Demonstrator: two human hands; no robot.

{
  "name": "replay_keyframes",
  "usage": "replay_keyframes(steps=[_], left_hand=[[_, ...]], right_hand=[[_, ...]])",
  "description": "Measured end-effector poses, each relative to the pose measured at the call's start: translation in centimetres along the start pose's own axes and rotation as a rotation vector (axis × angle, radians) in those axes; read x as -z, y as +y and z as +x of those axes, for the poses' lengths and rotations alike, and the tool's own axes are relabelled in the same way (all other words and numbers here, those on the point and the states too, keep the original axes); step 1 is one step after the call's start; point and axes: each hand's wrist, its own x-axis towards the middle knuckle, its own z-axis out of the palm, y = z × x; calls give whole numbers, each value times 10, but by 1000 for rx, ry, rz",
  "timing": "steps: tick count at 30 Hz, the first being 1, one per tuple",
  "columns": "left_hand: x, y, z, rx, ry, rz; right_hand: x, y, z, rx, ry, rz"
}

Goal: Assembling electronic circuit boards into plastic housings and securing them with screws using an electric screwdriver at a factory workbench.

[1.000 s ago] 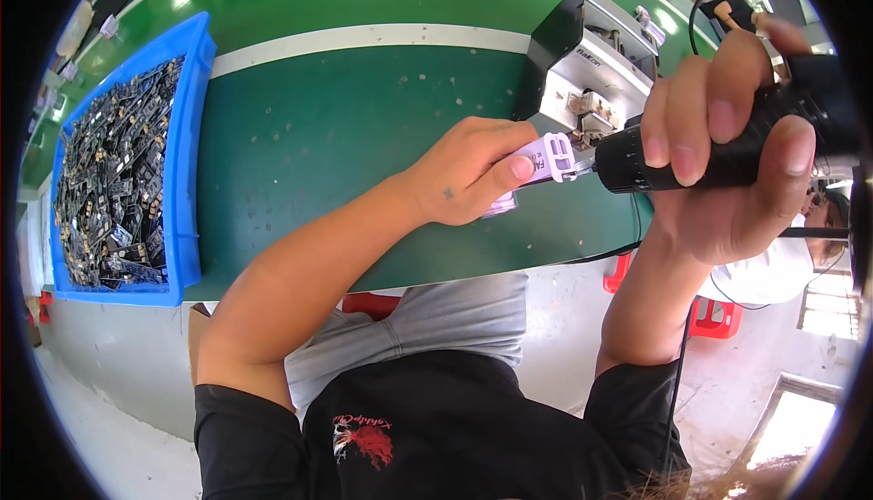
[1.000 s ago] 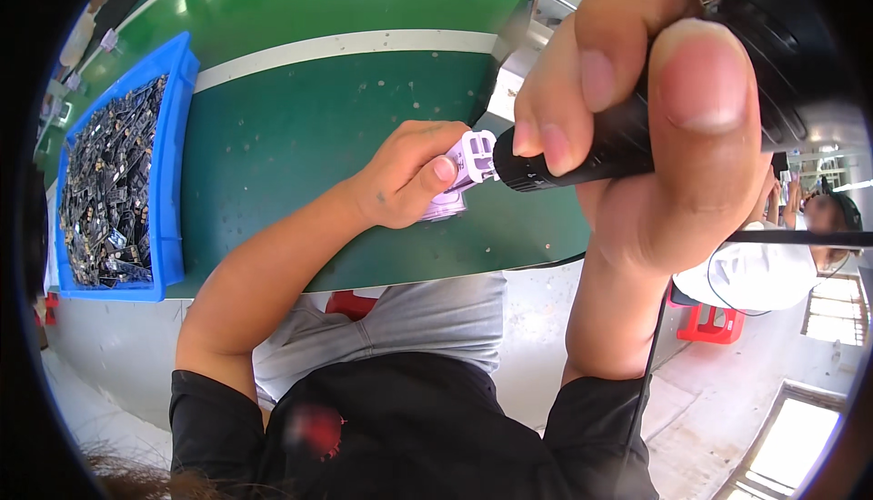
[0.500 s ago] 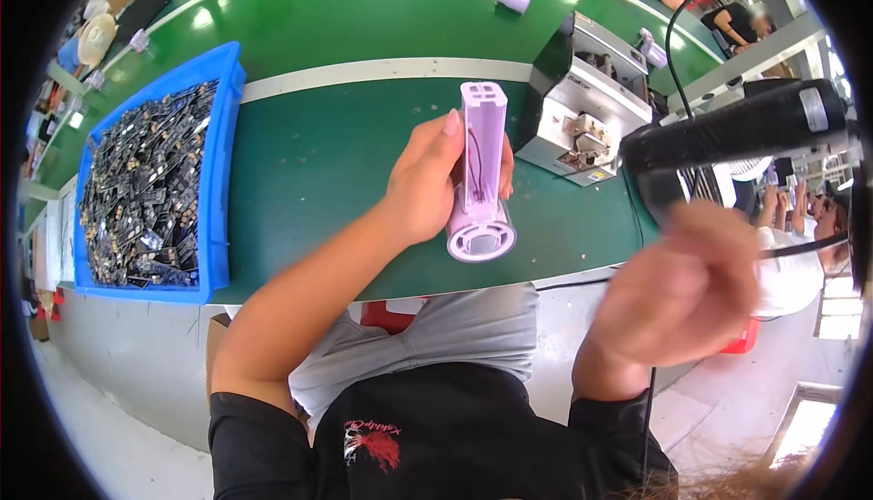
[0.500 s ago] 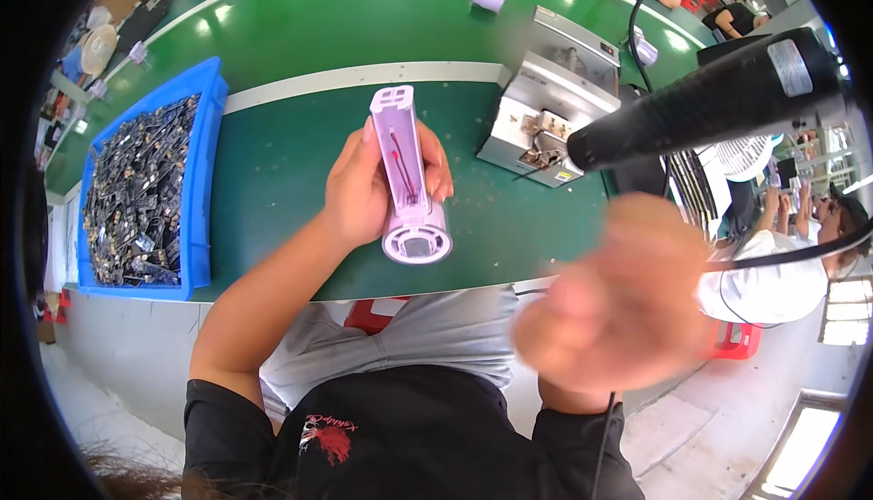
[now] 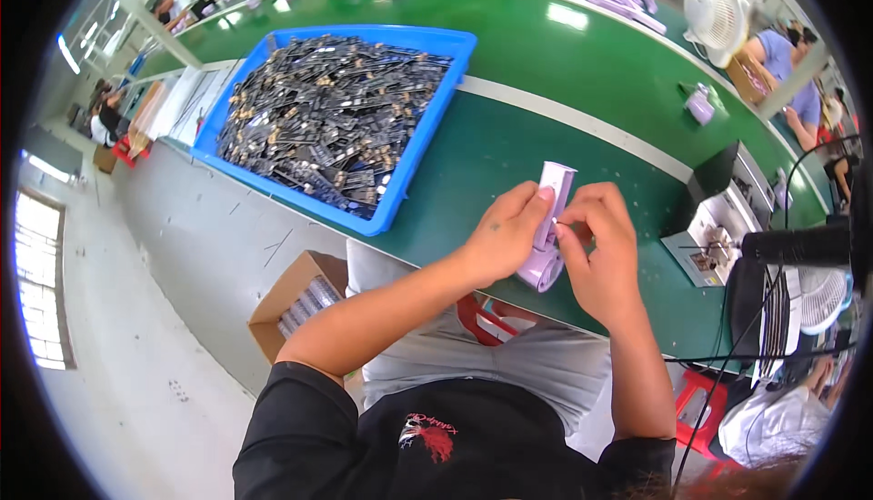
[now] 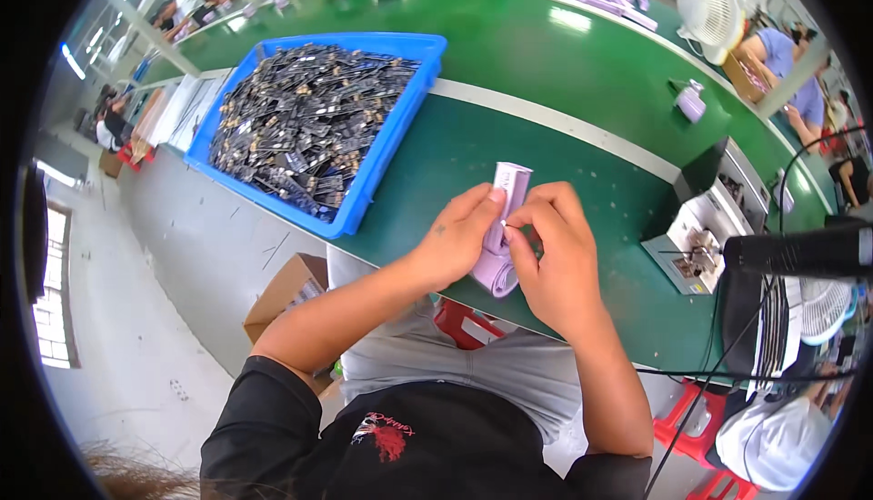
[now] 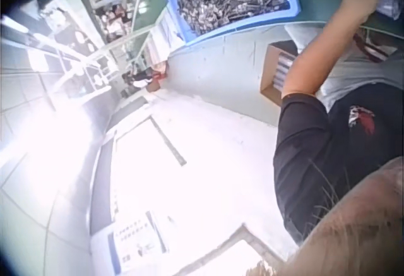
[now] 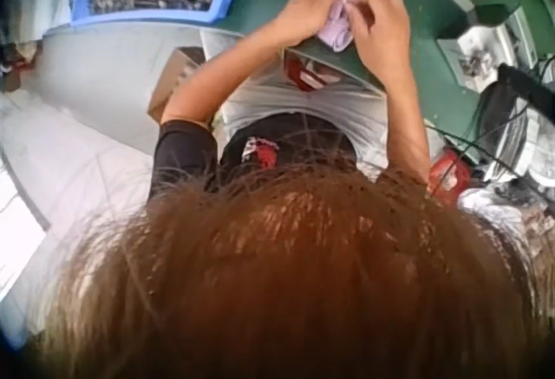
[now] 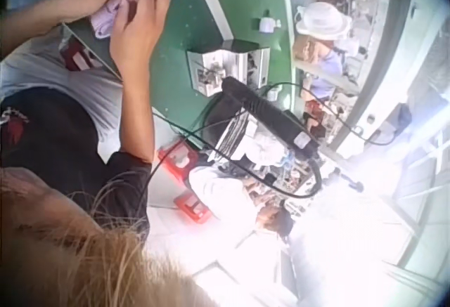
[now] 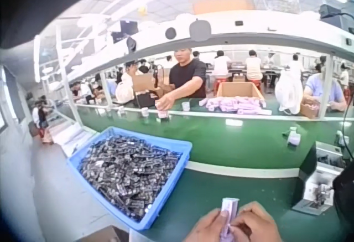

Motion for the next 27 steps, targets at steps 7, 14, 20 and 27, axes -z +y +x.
replay_keyframes(steps=[7,14,20,27], left_hand=[[106,79,-19,-221,80,693],[214,50,15,-327,196,1276],[208,45,31,-193,184,1456],[194,116,12,-28,224,1316]], right_hand=[[-35,51,10,-200,52,198],[-46,61,9,-343,31,347],[-45,65,3,-335,44,406],[-44,71,4,-367,94,497]])
